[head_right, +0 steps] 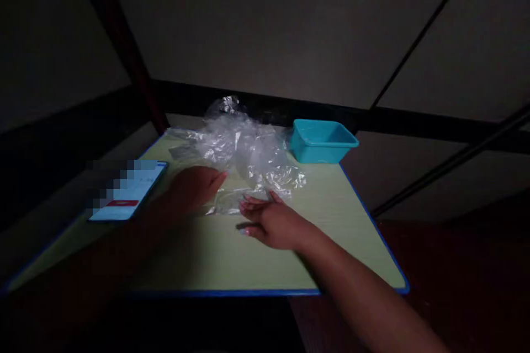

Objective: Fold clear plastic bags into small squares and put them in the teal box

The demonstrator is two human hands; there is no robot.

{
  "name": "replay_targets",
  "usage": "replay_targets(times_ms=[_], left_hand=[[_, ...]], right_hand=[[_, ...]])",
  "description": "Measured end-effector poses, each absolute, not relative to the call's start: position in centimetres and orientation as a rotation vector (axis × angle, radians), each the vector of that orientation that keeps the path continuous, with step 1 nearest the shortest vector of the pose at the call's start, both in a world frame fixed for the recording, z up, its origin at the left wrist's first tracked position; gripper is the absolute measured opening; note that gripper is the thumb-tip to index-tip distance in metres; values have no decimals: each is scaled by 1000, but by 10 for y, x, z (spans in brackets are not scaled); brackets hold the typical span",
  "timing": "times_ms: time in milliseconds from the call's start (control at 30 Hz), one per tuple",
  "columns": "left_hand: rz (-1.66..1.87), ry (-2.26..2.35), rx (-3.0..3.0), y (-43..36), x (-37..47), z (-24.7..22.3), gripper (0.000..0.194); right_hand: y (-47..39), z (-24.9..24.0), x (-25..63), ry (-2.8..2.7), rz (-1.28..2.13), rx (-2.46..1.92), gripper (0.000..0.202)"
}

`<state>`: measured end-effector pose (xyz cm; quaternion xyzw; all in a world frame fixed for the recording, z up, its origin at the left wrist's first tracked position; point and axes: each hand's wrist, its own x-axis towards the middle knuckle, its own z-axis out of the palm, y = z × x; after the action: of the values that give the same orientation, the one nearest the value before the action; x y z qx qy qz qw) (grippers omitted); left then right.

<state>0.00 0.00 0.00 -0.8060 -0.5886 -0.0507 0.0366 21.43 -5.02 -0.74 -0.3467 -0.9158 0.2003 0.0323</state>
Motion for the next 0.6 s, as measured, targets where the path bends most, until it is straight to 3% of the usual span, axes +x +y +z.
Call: replay_targets(times_ms=[133,400,600], left_hand=[[11,-1745,-2779,1,-10,7,57],[493,-1632,-3129,4,-28,22,34],[540,-1662,-3153,4,-26,19,30]], right_hand=[[-49,-10,216,-2757,565,-1096,39],[-46,-23,209,-2819,522,-1036,64],[-47,-24,208,-2849,560,-1077,68]])
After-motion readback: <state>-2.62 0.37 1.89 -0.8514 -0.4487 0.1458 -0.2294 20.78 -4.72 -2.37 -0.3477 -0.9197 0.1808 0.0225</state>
